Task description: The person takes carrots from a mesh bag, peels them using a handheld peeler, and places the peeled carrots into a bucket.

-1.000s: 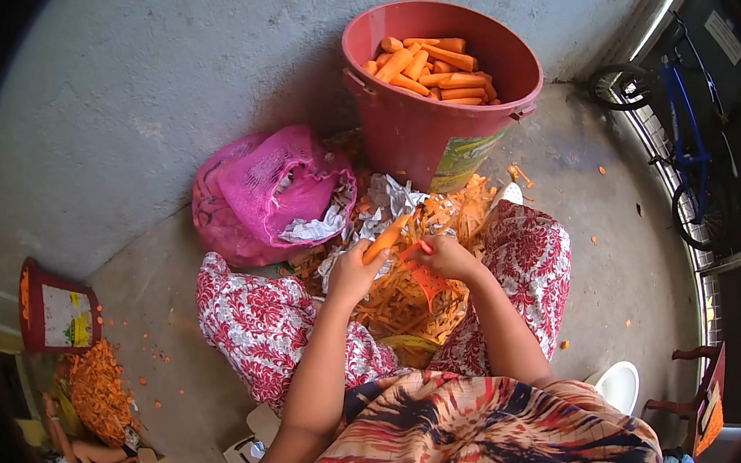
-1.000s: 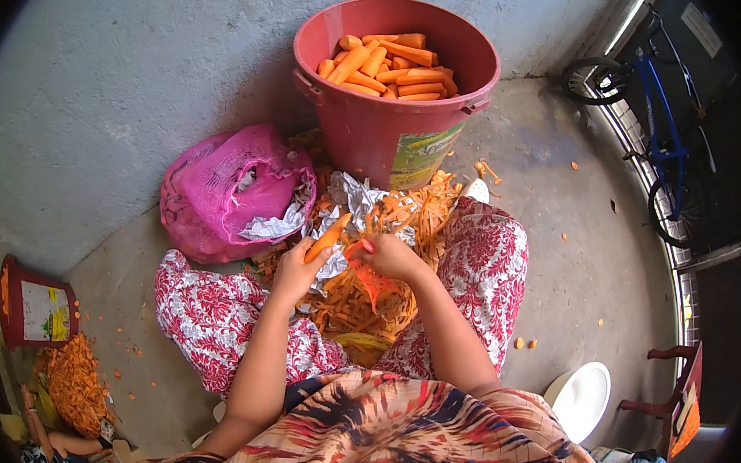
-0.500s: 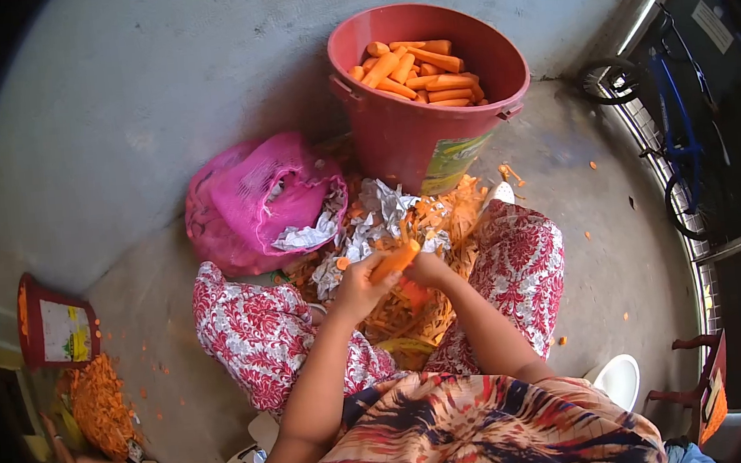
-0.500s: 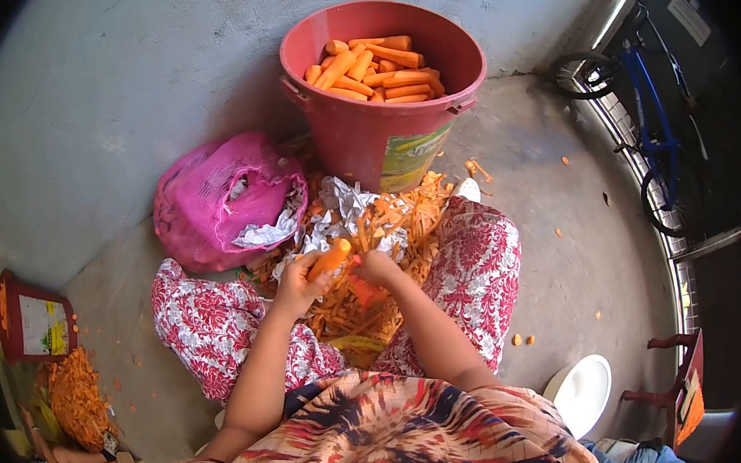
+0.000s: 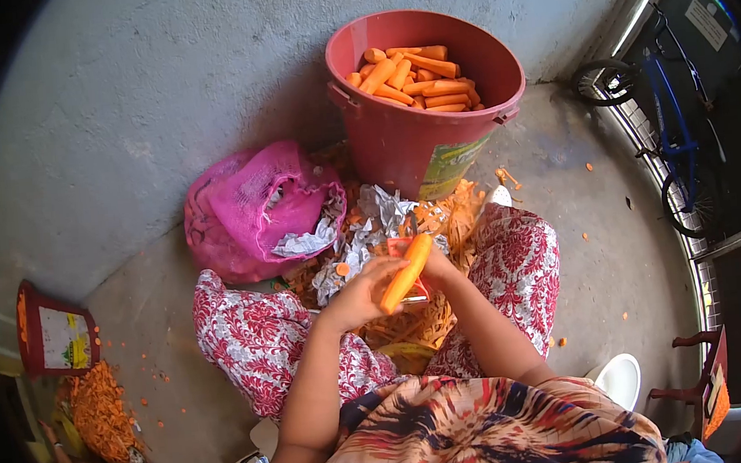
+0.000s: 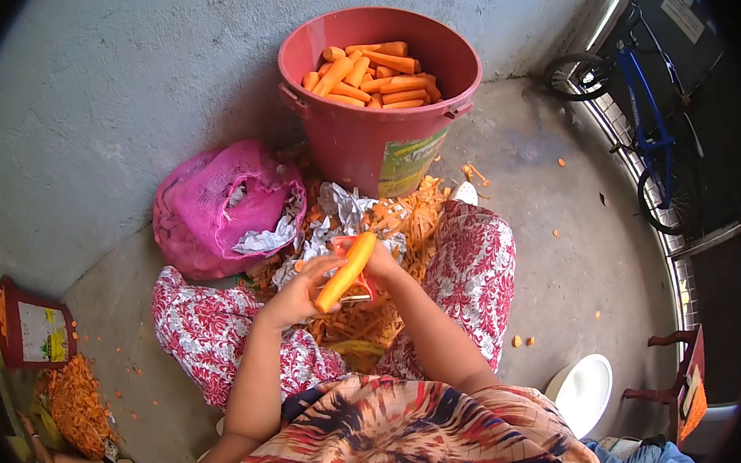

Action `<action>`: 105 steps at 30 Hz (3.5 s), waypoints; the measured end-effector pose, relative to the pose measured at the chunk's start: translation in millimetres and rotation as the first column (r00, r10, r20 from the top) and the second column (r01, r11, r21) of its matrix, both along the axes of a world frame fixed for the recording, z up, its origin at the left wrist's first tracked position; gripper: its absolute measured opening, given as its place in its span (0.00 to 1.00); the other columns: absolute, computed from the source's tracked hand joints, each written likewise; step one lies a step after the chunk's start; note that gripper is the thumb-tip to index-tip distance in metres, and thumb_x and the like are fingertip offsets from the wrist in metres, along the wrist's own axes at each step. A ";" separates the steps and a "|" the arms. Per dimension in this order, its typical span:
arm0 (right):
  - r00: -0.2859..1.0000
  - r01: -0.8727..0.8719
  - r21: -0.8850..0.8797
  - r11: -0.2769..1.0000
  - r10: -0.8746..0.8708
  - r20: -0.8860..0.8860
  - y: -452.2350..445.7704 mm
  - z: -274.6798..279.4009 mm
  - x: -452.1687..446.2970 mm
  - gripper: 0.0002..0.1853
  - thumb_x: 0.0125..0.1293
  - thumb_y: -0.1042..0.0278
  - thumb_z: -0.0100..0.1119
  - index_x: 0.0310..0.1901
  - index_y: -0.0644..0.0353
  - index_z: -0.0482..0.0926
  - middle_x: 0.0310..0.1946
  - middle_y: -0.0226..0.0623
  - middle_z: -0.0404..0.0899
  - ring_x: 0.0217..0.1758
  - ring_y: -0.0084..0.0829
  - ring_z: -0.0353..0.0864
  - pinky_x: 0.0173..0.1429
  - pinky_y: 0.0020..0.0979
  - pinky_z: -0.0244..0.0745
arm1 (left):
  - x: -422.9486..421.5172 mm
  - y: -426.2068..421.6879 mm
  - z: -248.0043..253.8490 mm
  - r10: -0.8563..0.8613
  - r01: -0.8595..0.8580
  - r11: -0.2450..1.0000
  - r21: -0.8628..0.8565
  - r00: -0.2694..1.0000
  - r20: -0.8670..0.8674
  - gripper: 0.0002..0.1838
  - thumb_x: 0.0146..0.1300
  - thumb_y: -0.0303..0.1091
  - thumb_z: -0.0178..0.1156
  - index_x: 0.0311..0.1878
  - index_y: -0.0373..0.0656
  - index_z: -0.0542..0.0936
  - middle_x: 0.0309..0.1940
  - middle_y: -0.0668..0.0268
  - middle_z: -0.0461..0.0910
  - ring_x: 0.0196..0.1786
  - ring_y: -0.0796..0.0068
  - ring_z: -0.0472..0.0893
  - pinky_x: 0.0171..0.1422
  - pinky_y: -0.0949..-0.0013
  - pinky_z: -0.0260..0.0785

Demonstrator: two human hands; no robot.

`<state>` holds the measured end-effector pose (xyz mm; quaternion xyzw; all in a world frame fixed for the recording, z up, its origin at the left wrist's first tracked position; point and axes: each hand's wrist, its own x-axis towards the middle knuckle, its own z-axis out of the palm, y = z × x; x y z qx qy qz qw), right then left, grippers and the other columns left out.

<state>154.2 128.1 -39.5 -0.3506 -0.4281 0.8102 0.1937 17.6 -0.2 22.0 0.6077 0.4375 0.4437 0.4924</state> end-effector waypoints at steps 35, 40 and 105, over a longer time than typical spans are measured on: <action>0.765 -0.576 0.544 0.610 0.169 0.621 -20.2 52.2 8.1 0.12 0.51 0.61 0.58 0.30 0.62 0.75 0.23 0.45 0.75 0.26 0.40 0.74 0.34 0.33 0.68 | -3.9 19.6 -40.5 0.439 -0.489 0.796 -0.355 0.872 -0.217 0.23 0.55 0.54 0.51 0.34 0.41 0.77 0.14 0.68 0.71 0.16 0.80 0.69 0.22 0.74 0.59; 0.796 -0.554 0.563 0.613 0.191 0.575 -21.8 45.7 6.6 0.10 0.51 0.63 0.57 0.30 0.61 0.76 0.24 0.45 0.76 0.27 0.40 0.75 0.35 0.33 0.69 | -3.5 19.3 -44.6 0.536 -0.583 0.811 -0.056 0.777 -0.331 0.25 0.50 0.57 0.55 0.33 0.41 0.77 0.13 0.69 0.70 0.15 0.80 0.69 0.21 0.73 0.59; 0.314 -0.822 -0.006 0.570 0.461 0.830 -6.0 -98.7 -58.2 0.15 0.51 0.56 0.54 0.28 0.63 0.73 0.25 0.50 0.75 0.32 0.49 0.74 0.35 0.41 0.68 | -399.8 163.1 -227.5 -0.138 -0.761 0.595 -0.259 0.222 -0.965 0.14 0.54 0.33 0.46 0.42 0.41 0.74 0.45 0.49 0.70 0.52 0.59 0.70 0.56 0.57 0.59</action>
